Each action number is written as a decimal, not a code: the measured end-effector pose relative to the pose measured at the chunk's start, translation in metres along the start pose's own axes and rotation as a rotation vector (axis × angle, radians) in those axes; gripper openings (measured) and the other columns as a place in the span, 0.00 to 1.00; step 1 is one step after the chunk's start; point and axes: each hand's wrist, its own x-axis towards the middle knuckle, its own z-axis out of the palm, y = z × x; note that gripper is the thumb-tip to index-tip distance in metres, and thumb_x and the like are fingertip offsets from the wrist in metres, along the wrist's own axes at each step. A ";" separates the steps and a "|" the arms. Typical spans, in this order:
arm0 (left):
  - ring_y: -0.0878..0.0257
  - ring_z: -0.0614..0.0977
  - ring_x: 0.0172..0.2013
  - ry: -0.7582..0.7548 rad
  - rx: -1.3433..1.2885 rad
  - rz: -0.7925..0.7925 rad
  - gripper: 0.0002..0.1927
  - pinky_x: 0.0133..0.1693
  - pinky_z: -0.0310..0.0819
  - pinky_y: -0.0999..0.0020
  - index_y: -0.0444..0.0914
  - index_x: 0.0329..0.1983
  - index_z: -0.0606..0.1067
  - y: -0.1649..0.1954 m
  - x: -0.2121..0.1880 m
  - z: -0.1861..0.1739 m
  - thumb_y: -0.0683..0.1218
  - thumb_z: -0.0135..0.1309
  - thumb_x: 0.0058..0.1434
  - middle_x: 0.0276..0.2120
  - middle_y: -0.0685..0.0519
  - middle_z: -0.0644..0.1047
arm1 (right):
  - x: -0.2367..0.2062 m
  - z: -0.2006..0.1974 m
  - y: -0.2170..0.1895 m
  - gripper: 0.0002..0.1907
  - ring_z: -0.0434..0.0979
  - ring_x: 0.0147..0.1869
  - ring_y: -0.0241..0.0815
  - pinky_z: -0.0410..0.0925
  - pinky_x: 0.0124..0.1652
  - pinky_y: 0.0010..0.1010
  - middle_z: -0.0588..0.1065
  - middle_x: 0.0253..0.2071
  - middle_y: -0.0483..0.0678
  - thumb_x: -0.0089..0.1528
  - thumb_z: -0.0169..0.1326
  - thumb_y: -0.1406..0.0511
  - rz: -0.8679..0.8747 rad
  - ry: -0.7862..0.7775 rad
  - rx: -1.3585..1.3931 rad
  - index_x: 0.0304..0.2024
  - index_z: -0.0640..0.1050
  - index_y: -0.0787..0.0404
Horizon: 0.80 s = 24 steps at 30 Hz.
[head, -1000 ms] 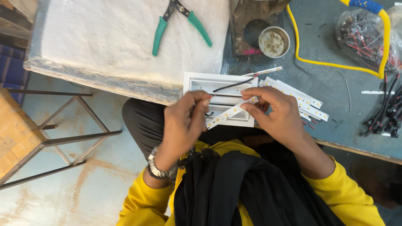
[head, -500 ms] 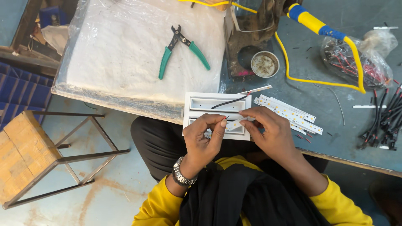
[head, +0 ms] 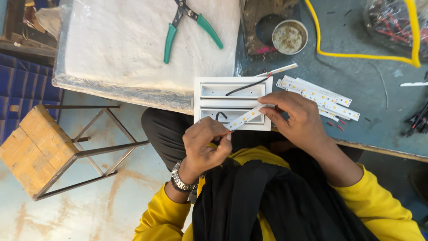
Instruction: The person solders wires to LED strips inside a white fixture using a soldering iron and solder. They repeatedly dip the iron into a solder pot, apply solder to the LED strip contacts, and secure the connections.
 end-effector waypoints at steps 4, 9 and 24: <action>0.58 0.80 0.31 -0.065 0.142 0.070 0.09 0.34 0.75 0.67 0.34 0.38 0.76 0.003 0.002 0.007 0.33 0.61 0.56 0.34 0.51 0.78 | 0.002 0.001 -0.001 0.13 0.82 0.45 0.49 0.74 0.43 0.36 0.80 0.43 0.51 0.61 0.65 0.69 -0.067 0.024 -0.046 0.47 0.79 0.61; 0.56 0.80 0.37 -0.161 0.272 0.122 0.11 0.39 0.77 0.64 0.33 0.44 0.76 0.007 0.008 0.013 0.33 0.62 0.59 0.43 0.49 0.77 | 0.004 0.000 -0.003 0.12 0.81 0.43 0.49 0.73 0.41 0.36 0.80 0.42 0.50 0.61 0.66 0.69 -0.071 0.020 -0.105 0.46 0.80 0.60; 0.62 0.76 0.32 -0.366 0.489 0.332 0.09 0.30 0.71 0.69 0.35 0.40 0.78 -0.006 0.036 -0.005 0.39 0.65 0.57 0.50 0.50 0.80 | 0.018 0.000 0.004 0.12 0.81 0.43 0.48 0.72 0.41 0.36 0.81 0.43 0.47 0.61 0.67 0.68 -0.102 -0.019 -0.129 0.46 0.80 0.59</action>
